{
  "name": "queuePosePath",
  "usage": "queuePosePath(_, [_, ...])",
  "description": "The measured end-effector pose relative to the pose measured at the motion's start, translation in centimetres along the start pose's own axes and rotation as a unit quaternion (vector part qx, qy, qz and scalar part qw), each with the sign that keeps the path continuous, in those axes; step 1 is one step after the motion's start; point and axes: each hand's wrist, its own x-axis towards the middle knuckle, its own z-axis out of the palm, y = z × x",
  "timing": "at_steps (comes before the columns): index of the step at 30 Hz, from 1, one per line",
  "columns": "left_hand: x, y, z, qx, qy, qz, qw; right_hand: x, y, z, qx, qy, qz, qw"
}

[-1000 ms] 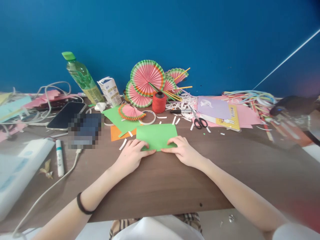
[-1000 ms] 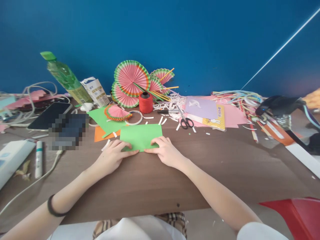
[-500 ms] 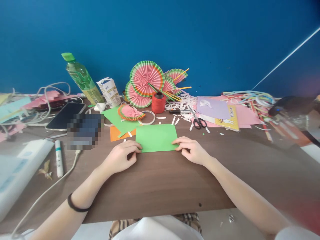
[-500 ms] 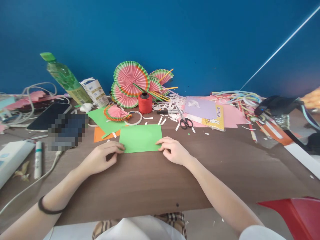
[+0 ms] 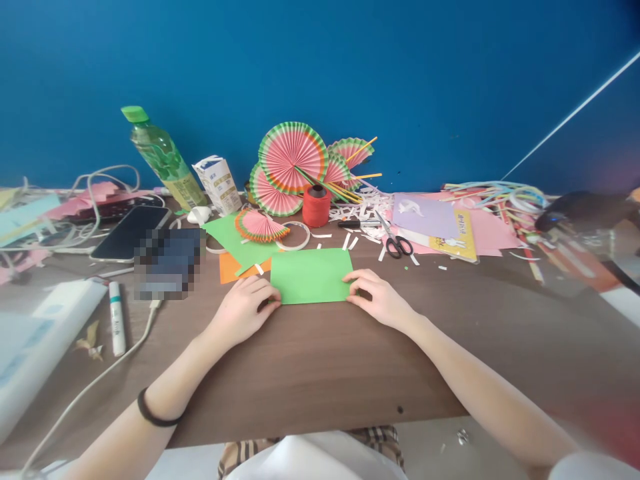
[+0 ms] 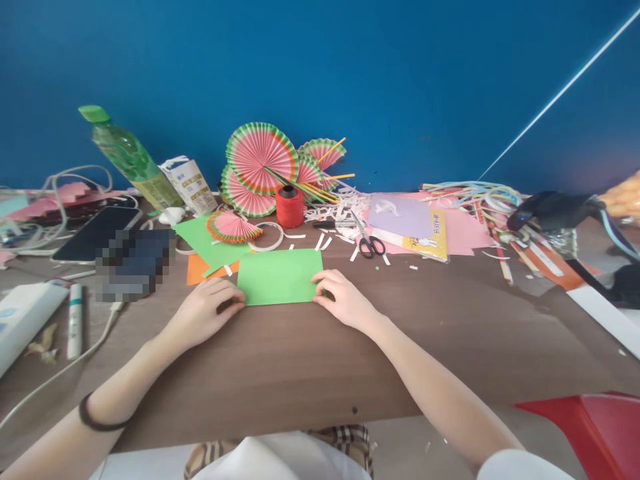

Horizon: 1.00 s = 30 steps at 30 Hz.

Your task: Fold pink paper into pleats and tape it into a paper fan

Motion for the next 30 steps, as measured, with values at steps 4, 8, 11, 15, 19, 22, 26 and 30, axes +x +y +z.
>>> queuePosePath(4, [0.11, -0.06, 0.00, 0.005, 0.011, -0.009, 1.000, 0.02, 0.05, -0.03, 0.008, -0.001, -0.006, 1.000])
queuePosePath(8, [0.07, 0.00, 0.31, 0.008, 0.020, -0.029, 0.999, 0.12, -0.02, -0.12, -0.002, 0.006, -0.013, 1.000])
queuePosePath(11, [0.02, 0.02, 0.46, 0.010, 0.024, -0.044, 0.999, 0.16, -0.17, -0.19, -0.008, 0.005, -0.022, 1.000])
queuePosePath(15, [0.10, -0.03, 0.40, 0.003, 0.019, -0.059, 0.998, 0.32, -0.15, -0.08, -0.014, 0.012, -0.022, 1.000])
queuePosePath(19, [0.23, 0.02, 0.40, -0.007, 0.007, -0.088, 0.996, 0.55, -0.02, 0.14, -0.045, 0.033, -0.016, 0.998])
queuePosePath(22, [0.32, 0.14, 0.47, -0.013, 0.003, -0.105, 0.994, 0.59, -0.10, 0.12, -0.049, 0.030, -0.018, 0.998])
queuePosePath(26, [0.45, 0.35, 0.44, -0.020, -0.003, -0.119, 0.993, 0.58, -0.22, 0.06, -0.040, 0.019, -0.015, 0.999])
queuePosePath(30, [0.49, 0.46, 0.47, -0.017, 0.001, -0.127, 0.992, 0.81, -0.14, 0.38, -0.056, 0.030, -0.001, 0.998])
